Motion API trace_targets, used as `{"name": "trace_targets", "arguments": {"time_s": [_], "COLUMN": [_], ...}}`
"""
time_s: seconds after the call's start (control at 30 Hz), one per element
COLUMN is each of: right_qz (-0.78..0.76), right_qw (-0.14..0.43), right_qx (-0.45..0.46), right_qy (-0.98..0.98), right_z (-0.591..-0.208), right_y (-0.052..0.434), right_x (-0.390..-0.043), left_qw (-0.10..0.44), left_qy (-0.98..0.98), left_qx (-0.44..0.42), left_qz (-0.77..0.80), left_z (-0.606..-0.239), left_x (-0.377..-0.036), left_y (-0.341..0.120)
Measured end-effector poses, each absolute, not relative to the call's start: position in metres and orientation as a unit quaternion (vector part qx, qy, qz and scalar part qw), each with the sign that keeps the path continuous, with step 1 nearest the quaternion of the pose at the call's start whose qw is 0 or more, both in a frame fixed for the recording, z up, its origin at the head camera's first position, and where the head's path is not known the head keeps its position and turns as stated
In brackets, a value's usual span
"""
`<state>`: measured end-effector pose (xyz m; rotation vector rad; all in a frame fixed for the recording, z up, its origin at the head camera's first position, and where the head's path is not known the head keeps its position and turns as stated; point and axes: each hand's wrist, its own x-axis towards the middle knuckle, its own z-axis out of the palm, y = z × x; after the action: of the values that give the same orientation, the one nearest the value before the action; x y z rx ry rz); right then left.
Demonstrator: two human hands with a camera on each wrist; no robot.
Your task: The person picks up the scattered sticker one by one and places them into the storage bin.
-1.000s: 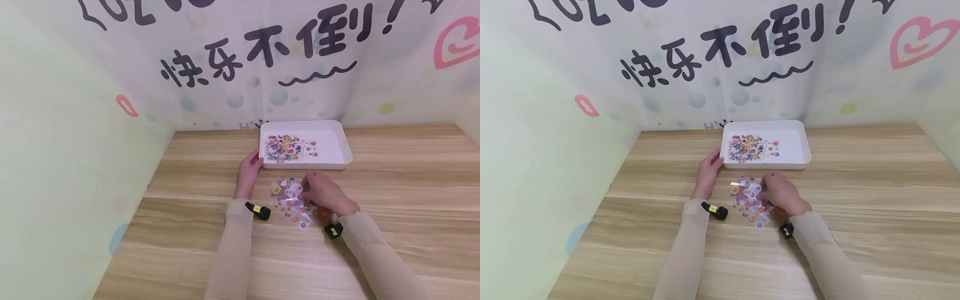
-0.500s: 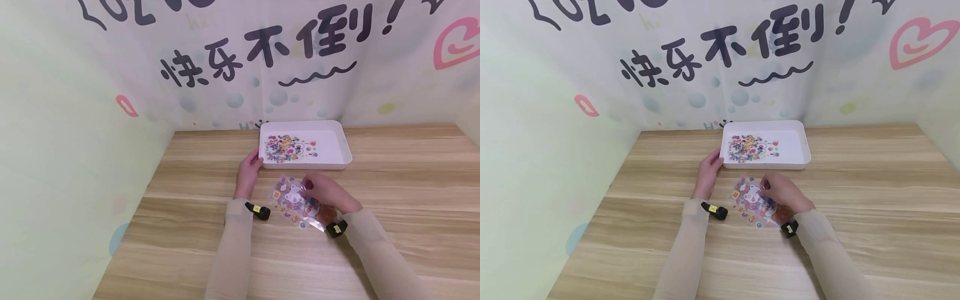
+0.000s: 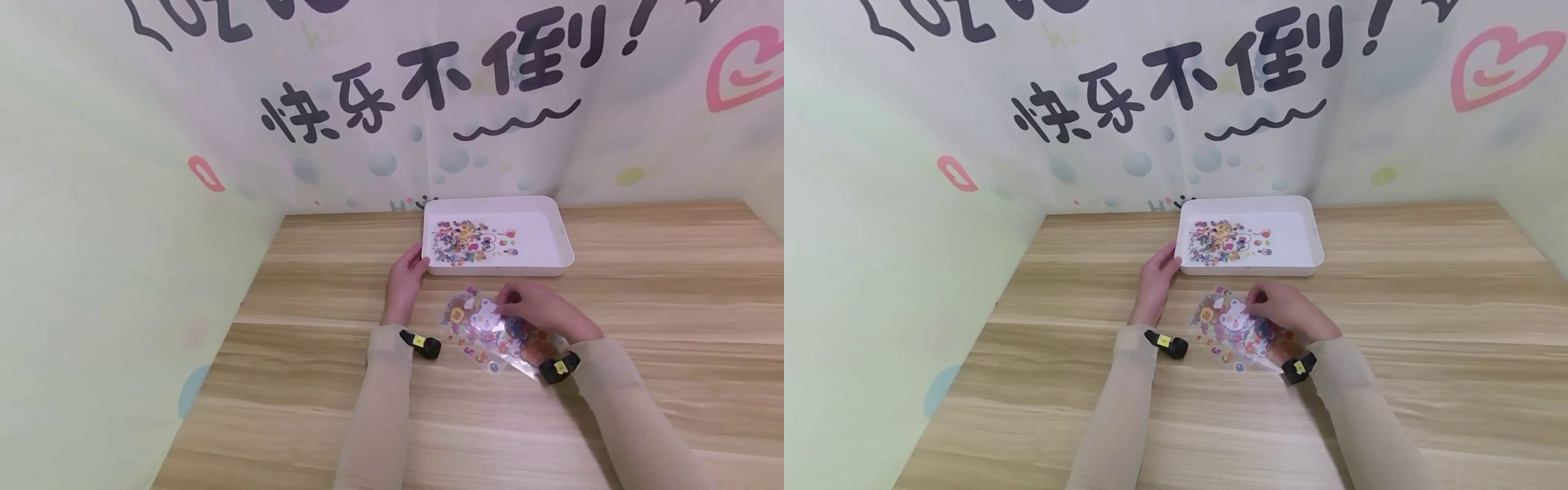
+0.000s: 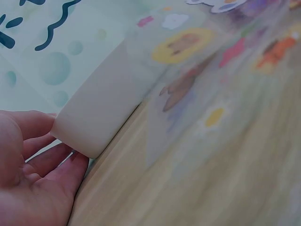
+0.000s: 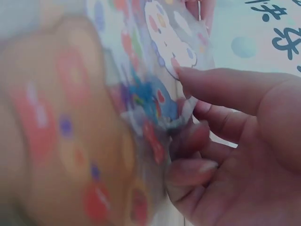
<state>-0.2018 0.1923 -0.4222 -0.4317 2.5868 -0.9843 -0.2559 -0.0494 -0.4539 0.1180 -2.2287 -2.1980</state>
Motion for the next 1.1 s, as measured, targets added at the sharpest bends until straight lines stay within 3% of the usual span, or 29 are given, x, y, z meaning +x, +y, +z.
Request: {"name": "trace_targets", "arguments": {"time_s": [0.5,1.1], "right_qz": [-0.423,-0.44], "right_qw": [0.219,0.222], "right_qx": [-0.136,-0.122], "right_qy": [0.869,0.862], "right_z": [-0.4226,-0.4249], "right_y": [0.1997,0.1981], "right_x": [-0.2024,-0.2017], "left_qw": [-0.003,0.0], "left_qy": [-0.707,-0.714], "left_qx": [0.04,0.04], "left_qz": [-0.706,-0.699], "left_z": [-0.4524,-0.4505], "left_x": [-0.2558,-0.2535], "left_y": [-0.0495,-0.0496]}}
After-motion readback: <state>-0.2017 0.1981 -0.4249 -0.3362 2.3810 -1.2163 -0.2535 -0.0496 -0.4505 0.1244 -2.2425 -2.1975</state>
